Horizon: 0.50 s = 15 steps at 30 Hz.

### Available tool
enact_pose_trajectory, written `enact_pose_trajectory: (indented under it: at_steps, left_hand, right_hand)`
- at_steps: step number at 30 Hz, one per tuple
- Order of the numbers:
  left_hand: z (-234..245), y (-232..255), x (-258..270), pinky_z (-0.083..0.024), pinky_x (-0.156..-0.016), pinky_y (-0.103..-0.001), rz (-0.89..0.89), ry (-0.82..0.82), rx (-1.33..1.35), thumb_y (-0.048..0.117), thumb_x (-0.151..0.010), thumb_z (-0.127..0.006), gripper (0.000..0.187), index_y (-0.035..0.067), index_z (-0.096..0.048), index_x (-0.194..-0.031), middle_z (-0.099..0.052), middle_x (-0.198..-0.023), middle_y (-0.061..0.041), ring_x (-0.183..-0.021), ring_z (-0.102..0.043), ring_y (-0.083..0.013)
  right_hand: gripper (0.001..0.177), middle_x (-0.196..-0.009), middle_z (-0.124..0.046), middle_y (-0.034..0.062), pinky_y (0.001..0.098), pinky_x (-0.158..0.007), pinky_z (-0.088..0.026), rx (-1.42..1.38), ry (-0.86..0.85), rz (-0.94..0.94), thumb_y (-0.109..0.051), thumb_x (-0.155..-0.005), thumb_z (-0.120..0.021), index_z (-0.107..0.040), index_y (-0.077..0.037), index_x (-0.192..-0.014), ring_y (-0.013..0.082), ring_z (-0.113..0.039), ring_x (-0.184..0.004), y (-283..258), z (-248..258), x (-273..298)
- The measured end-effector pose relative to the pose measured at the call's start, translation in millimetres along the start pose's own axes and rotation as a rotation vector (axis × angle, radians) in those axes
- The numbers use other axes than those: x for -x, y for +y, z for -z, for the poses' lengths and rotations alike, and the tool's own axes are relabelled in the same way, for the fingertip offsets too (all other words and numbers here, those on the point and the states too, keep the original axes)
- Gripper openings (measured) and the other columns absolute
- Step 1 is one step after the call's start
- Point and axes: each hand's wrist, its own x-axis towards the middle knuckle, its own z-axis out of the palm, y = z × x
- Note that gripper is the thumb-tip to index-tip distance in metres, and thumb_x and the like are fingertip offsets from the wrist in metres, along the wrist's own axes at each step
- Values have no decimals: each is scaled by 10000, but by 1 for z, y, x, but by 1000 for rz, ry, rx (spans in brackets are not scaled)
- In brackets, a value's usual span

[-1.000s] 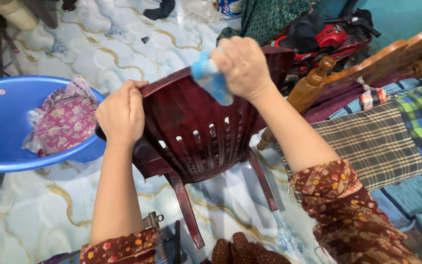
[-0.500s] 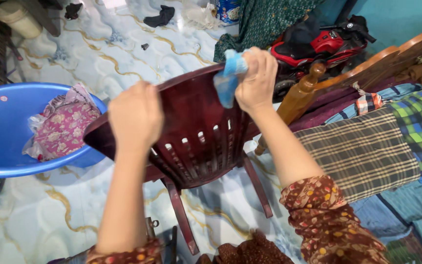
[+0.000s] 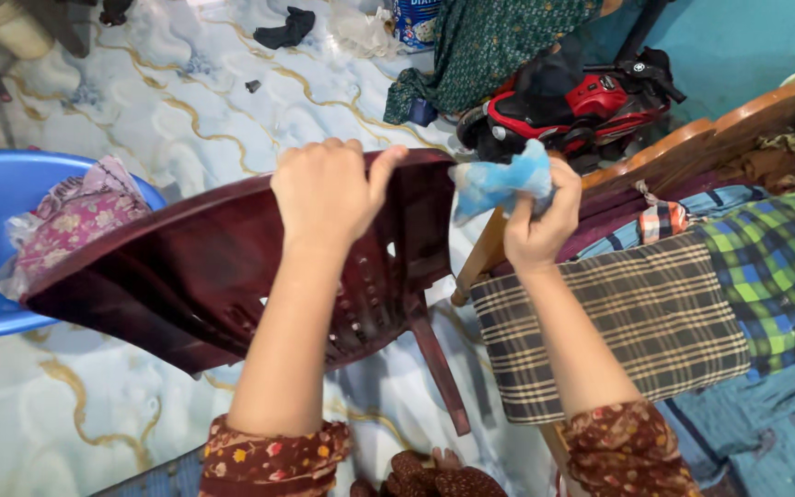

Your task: The person wipes a maroon plastic chair with a blue cloth. They clean the seat, backrest, and legs, turning the chair over to access all surfaces.

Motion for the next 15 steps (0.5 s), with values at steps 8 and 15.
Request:
enact_pose_trajectory:
  at_steps: [8, 15]
  left_hand:
    - [-2, -4, -6, -491, -620, -451, 20, 77, -117, 498, -975, -616, 513, 106, -747, -672, -679, -652, -108, -586, -655, -313]
    - [-7, -8, -4, -484, -629, -430, 24, 139, -113, 431, -956, -646, 428, 122, -752, -680, -684, -669, -93, -586, -644, -294]
  right_hand:
    - [297, -1156, -677, 158, 413, -769, -514, 468, -419, 440, -107, -872, -677, -721, -61, -1163, 319, -643, -1012, 2, -67, 25]
    - [235, -1121, -649, 164, 421, -704, -535, 692, -679, -27, -95, -899, -639, -708, -31, -1114, 334, -640, -1028, -20, -104, 42]
